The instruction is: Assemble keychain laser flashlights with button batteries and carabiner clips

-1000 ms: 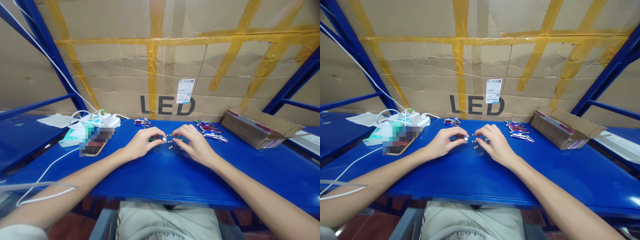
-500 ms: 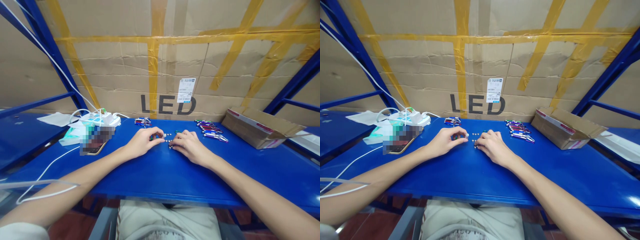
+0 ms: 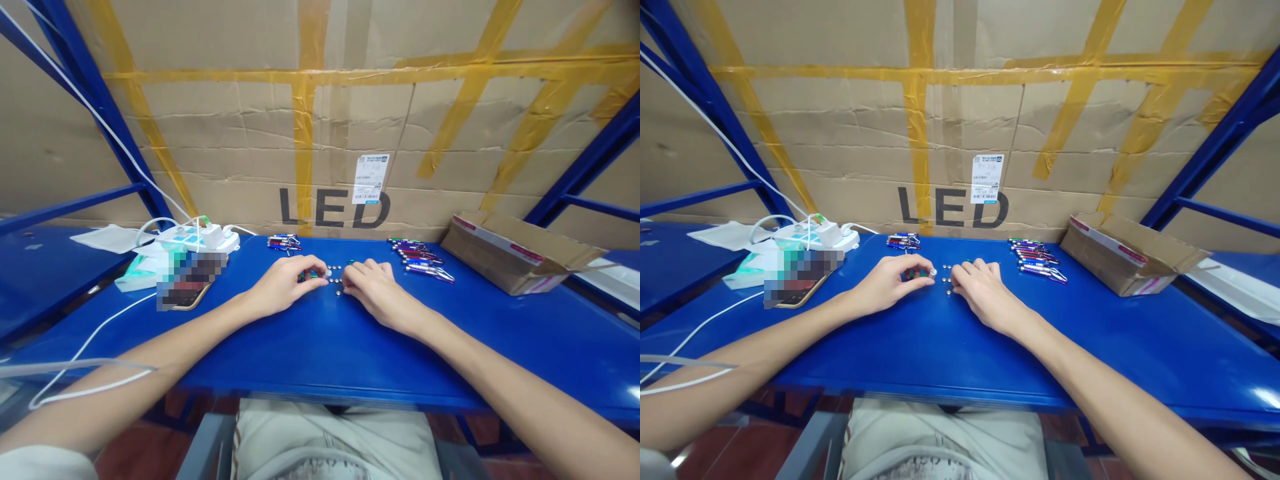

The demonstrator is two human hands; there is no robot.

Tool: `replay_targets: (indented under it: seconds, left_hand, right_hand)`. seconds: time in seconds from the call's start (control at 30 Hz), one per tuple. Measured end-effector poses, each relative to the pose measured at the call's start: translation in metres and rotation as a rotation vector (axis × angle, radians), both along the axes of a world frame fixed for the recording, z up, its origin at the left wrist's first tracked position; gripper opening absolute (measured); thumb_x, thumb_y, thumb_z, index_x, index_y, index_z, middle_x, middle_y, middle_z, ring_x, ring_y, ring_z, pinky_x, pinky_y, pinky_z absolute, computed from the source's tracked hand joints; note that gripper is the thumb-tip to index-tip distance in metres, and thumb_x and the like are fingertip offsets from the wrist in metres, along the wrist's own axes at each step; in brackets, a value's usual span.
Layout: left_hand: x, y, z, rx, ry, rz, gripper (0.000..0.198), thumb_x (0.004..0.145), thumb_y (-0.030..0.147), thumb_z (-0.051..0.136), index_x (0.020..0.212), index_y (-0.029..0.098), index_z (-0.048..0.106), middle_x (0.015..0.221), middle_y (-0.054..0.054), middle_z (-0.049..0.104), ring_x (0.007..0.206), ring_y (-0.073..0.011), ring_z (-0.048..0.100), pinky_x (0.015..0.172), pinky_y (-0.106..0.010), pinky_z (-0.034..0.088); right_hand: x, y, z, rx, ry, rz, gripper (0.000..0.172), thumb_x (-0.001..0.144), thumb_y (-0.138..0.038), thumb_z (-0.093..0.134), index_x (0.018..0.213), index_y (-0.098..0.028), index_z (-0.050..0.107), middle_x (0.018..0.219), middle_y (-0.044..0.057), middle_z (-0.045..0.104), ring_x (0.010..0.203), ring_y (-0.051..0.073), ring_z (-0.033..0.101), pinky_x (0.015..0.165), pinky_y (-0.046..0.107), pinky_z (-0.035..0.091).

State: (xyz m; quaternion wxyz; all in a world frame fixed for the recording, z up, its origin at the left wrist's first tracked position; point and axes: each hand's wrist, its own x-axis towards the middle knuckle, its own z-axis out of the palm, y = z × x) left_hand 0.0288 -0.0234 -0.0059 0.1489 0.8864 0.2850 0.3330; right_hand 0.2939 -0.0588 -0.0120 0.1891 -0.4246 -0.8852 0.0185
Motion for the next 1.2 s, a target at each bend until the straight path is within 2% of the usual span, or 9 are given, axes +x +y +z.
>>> replay_targets:
  seconds: [0.1, 0.27, 0.37, 0.47, 0.53, 0.6, 0.73, 0.97, 1.2]
  left_hand:
    - [-0.0002, 0.0004, -0.0005, -0.008, 0.006, -0.001, 0.018, 0.106, 0.038, 0.070, 0.113, 0.021, 0.073, 0.107, -0.003, 0.080, 0.087, -0.0167, 0.071, 0.085, -0.029, 0.054]
    - [-0.0001, 0.0010, -0.0013, -0.056, 0.018, -0.004, 0.019, 0.105, 0.038, 0.071, 0.112, 0.020, 0.073, 0.104, -0.002, 0.080, 0.084, -0.0163, 0.070, 0.081, -0.028, 0.052]
    - [0.0002, 0.0005, -0.0014, -0.087, 0.021, 0.001, 0.017, 0.104, 0.036, 0.073, 0.111, 0.021, 0.074, 0.103, -0.001, 0.079, 0.083, -0.0156, 0.069, 0.078, -0.027, 0.050]
    - [0.0005, 0.0003, -0.0018, -0.101, 0.025, 0.000, 0.016, 0.103, 0.035, 0.075, 0.112, 0.021, 0.074, 0.103, 0.000, 0.079, 0.083, -0.0154, 0.069, 0.078, -0.026, 0.049]
    - [0.0006, 0.0004, -0.0020, -0.102, 0.030, 0.002, 0.015, 0.103, 0.034, 0.075, 0.112, 0.021, 0.074, 0.102, 0.000, 0.079, 0.083, -0.0155, 0.069, 0.078, -0.026, 0.049]
    - [0.0005, 0.0005, -0.0019, -0.101, 0.032, 0.005, 0.015, 0.103, 0.034, 0.075, 0.112, 0.021, 0.075, 0.102, -0.001, 0.079, 0.082, -0.0156, 0.068, 0.077, -0.027, 0.049]
    - [0.0005, -0.0004, -0.0012, -0.088, 0.033, 0.008, 0.015, 0.103, 0.033, 0.075, 0.111, 0.021, 0.075, 0.100, 0.000, 0.079, 0.079, -0.0150, 0.067, 0.076, -0.027, 0.049]
    - [0.0018, -0.0016, -0.0018, -0.044, -0.010, -0.013, 0.015, 0.103, 0.033, 0.076, 0.110, 0.020, 0.075, 0.099, 0.000, 0.079, 0.078, -0.0141, 0.067, 0.074, -0.025, 0.049]
    - [0.0003, -0.0014, -0.0037, 0.092, 0.022, -0.037, 0.019, 0.106, 0.037, 0.073, 0.114, 0.021, 0.076, 0.103, -0.003, 0.079, 0.082, -0.0160, 0.068, 0.079, -0.027, 0.052]
  right_hand:
    - [-0.0008, -0.0002, 0.0040, -0.026, 0.191, -0.004, 0.012, 0.113, -0.025, 0.048, 0.103, -0.024, 0.054, 0.102, 0.007, 0.069, 0.094, 0.025, 0.055, 0.083, 0.038, 0.039]
    - [-0.0002, 0.0013, 0.0080, -0.093, 0.471, -0.028, 0.005, 0.101, -0.023, 0.061, 0.097, -0.025, 0.059, 0.091, 0.002, 0.069, 0.085, 0.021, 0.062, 0.078, 0.035, 0.046]
    - [0.0009, 0.0030, 0.0073, -0.141, 0.513, -0.004, 0.002, 0.099, -0.025, 0.063, 0.100, -0.024, 0.065, 0.090, 0.001, 0.072, 0.082, 0.020, 0.065, 0.077, 0.034, 0.048]
    - [0.0019, 0.0056, 0.0053, -0.154, 0.539, 0.025, 0.018, 0.103, -0.029, 0.062, 0.119, -0.025, 0.068, 0.104, 0.004, 0.078, 0.090, 0.022, 0.070, 0.080, 0.035, 0.051]
    - [0.0023, 0.0072, 0.0041, -0.130, 0.535, 0.038, 0.022, 0.104, -0.031, 0.062, 0.125, -0.026, 0.070, 0.112, 0.005, 0.080, 0.099, 0.024, 0.071, 0.084, 0.037, 0.052]
    - [0.0024, 0.0083, 0.0034, -0.109, 0.511, 0.048, 0.017, 0.105, -0.032, 0.062, 0.118, -0.026, 0.073, 0.113, 0.005, 0.080, 0.100, 0.025, 0.071, 0.087, 0.038, 0.052]
    - [0.0015, 0.0091, 0.0022, -0.120, 0.521, 0.055, 0.011, 0.105, -0.034, 0.067, 0.105, -0.024, 0.072, 0.099, 0.003, 0.078, 0.087, 0.021, 0.068, 0.082, 0.036, 0.051]
    - [-0.0017, 0.0080, -0.0014, -0.118, 0.643, 0.090, 0.013, 0.105, -0.035, 0.069, 0.112, -0.025, 0.073, 0.104, 0.004, 0.076, 0.089, 0.021, 0.068, 0.080, 0.034, 0.052]
    - [-0.0070, 0.0007, 0.0021, -0.164, 0.681, 0.135, 0.012, 0.103, -0.034, 0.073, 0.110, -0.024, 0.072, 0.105, 0.003, 0.076, 0.088, 0.020, 0.067, 0.082, 0.034, 0.053]
